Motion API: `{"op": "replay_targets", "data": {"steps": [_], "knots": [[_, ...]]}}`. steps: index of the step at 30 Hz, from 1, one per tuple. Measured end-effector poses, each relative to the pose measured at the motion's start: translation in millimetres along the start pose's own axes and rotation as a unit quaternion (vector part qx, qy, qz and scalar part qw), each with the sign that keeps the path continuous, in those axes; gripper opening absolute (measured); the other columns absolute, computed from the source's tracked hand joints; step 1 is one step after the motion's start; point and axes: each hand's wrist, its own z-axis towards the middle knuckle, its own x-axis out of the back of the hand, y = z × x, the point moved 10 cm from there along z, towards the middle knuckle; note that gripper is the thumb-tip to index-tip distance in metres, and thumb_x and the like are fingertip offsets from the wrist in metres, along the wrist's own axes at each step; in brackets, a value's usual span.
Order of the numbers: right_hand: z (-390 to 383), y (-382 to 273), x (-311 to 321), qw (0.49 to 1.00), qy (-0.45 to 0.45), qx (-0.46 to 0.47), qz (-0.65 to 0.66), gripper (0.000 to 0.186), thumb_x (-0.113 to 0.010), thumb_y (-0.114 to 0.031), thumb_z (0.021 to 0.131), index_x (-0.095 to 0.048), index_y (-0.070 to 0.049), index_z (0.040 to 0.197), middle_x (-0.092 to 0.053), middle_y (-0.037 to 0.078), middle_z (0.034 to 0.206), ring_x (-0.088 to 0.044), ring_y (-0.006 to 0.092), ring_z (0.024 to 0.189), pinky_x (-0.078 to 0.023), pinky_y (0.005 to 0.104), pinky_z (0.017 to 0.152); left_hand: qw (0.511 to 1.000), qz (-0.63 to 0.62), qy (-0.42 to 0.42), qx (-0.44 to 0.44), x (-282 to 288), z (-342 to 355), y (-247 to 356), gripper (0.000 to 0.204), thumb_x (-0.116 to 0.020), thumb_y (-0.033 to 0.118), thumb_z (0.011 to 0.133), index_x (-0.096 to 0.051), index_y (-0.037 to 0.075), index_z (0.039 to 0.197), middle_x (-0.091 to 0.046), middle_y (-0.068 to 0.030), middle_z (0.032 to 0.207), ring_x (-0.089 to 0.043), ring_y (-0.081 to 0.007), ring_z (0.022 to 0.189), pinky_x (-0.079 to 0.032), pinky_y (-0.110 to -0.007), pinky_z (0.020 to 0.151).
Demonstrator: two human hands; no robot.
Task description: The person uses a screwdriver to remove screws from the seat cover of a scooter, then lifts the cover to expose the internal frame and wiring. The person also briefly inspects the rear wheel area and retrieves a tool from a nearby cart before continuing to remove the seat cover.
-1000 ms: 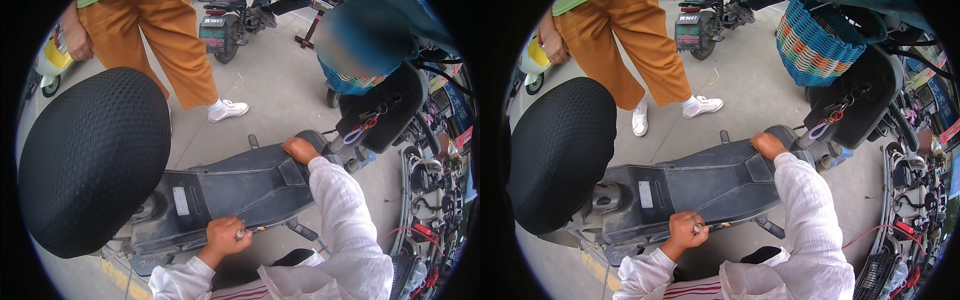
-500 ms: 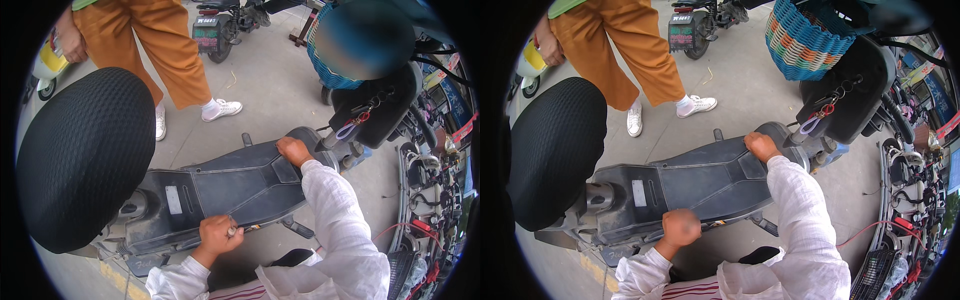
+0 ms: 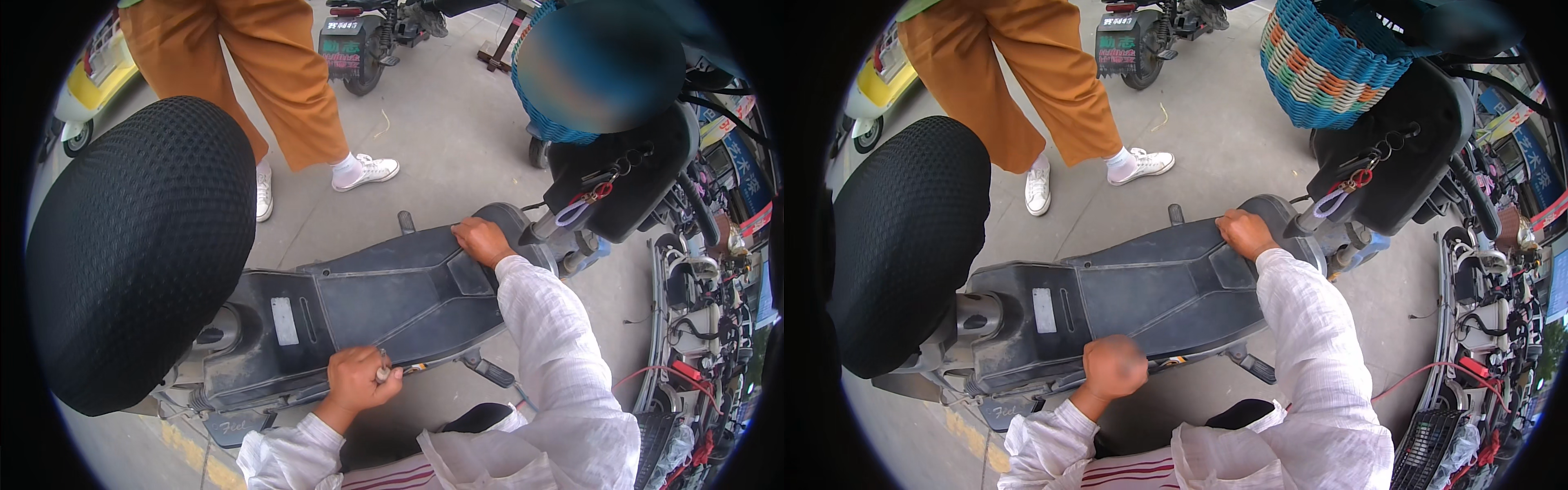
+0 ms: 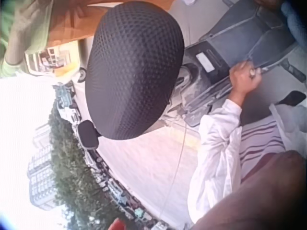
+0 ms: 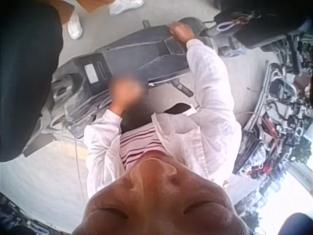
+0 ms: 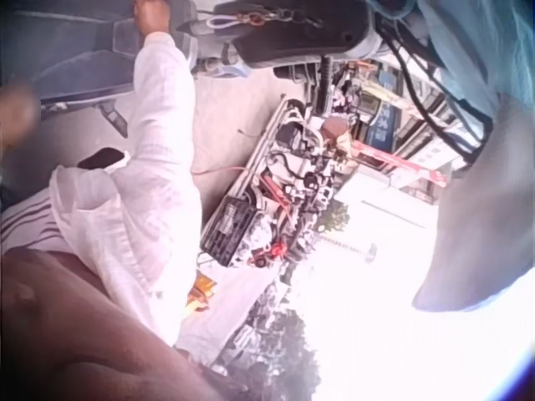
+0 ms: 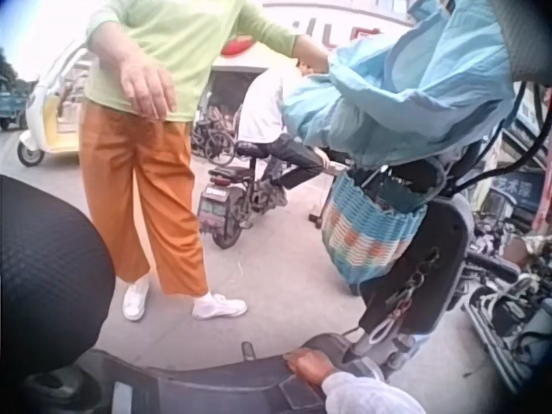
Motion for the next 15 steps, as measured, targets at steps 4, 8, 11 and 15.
{"op": "replay_targets", "data": {"steps": [4,8,11,15], "knots": [[-6.2,3.5,0.2,0.999,0.038,-0.013,0.011,0.014,-0.06,-0.018,0.085,-0.068,-0.009,0.093,-0.064,0.009,0.087,-0.063,0.0285,0.086,-0.053,0.0406,0.07,1.0,-0.01,0.017,-0.005,1.4,3.7,3.1,0.027,-0.068,0.03,0.071,-0.056,0.009,0.059,-0.053,-0.0054,0.057,-0.055,-0.0248,0.049,-0.043,-0.035,0.046],[-6.0,9.3,-1.0,0.997,0.039,-0.044,0.041,0.015,-0.061,-0.017,0.084,-0.068,-0.008,0.094,-0.064,0.01,0.088,-0.063,0.0303,0.087,-0.052,0.0408,0.073,0.999,-0.022,0.023,0.006,4.0,5.7,2.4,0.027,-0.068,0.03,0.072,-0.055,0.01,0.059,-0.051,-0.0052,0.056,-0.054,-0.0248,0.048,-0.043,-0.035,0.045],[-0.3,13.0,-6.7,0.992,0.019,-0.082,0.091,0.014,-0.062,-0.014,0.081,-0.067,-0.006,0.092,-0.064,0.013,0.09,-0.062,0.0332,0.087,-0.052,0.0415,0.075,0.999,-0.008,0.032,-0.008,4.9,3.6,3.0,0.027,-0.068,0.03,0.072,-0.054,0.01,0.059,-0.05,-0.0051,0.055,-0.052,-0.0247,0.047,-0.042,-0.035,0.045],[18.9,21.0,-16.3,0.98,-0.09,-0.11,0.139,0.014,-0.063,-0.011,0.076,-0.064,-0.004,0.089,-0.064,0.017,0.092,-0.062,0.0357,0.088,-0.051,0.0419,0.078,1.0,0.002,0.019,0.007,6.6,4.6,3.5,0.022,-0.069,0.025,0.068,-0.055,0.01,0.059,-0.051,-0.0047,0.056,-0.053,-0.0246,0.047,-0.042,-0.035,0.045]]}}
